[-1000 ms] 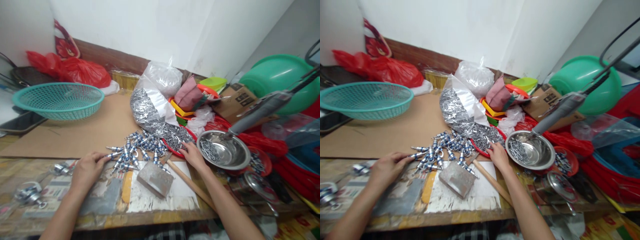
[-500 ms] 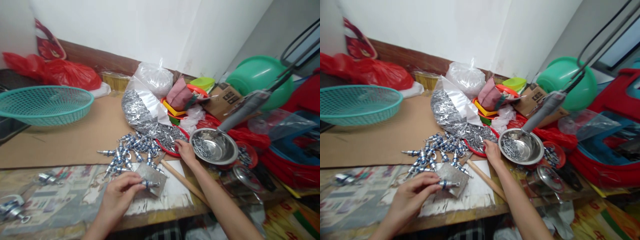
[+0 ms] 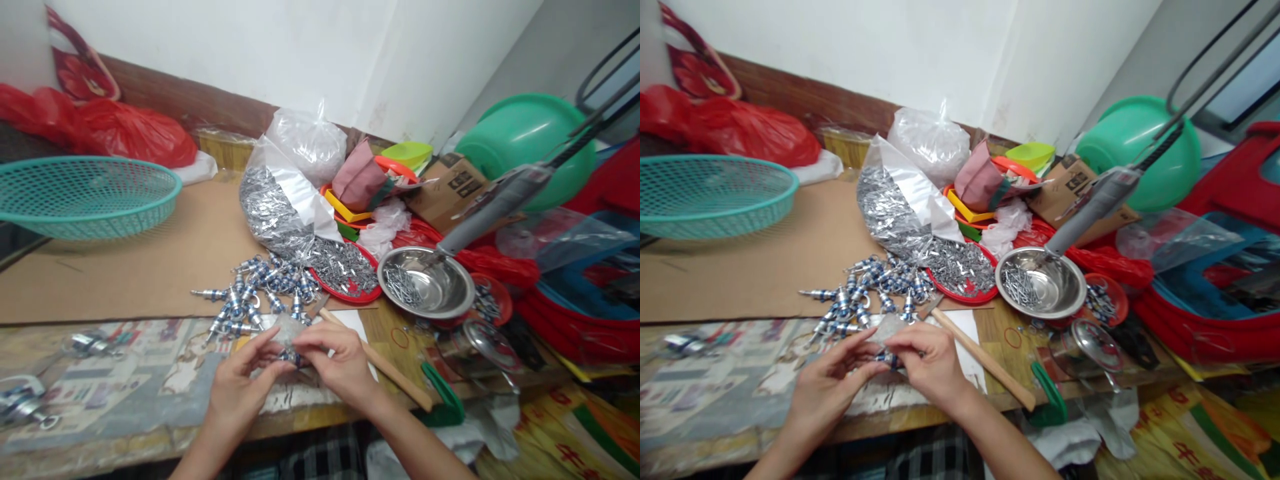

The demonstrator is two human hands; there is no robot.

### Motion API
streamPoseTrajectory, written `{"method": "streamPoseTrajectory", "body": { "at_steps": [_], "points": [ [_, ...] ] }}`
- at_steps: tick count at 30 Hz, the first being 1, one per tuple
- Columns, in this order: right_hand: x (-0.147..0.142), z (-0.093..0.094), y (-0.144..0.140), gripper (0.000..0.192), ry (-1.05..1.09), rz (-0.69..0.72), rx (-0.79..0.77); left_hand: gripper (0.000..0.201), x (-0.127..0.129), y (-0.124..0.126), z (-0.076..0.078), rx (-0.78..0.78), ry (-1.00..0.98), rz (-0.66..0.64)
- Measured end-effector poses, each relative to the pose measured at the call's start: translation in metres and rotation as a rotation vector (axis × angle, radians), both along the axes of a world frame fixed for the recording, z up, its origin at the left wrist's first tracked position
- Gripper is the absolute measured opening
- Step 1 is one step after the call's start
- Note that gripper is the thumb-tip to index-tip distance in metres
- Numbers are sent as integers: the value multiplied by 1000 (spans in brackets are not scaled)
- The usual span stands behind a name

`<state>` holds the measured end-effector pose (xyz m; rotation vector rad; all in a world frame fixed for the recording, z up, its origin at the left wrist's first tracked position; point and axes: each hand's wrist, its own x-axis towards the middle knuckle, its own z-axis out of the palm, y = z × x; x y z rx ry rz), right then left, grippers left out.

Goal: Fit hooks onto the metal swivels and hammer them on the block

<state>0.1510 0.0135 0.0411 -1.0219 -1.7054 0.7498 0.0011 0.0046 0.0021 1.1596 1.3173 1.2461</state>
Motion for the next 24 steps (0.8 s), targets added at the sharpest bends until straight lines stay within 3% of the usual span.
{"method": "streamPoseTrajectory", "body": {
  "at_steps": [4,11,17,24],
  "points": [
    [-1,-3,-1,20,16,14,-31,42,-1,1,1,3,2,-9],
    [-2,-7,-3,25,157,-6,-242,40,-1,2,4,6,44,7],
    [-2,-11,-3,32,317,53,-409,9,-4,2,12,102,149,-39],
    [-4,-19,-2,35,423,42,-485,8,-4,2,9,44,79,-55]
  ]
}}
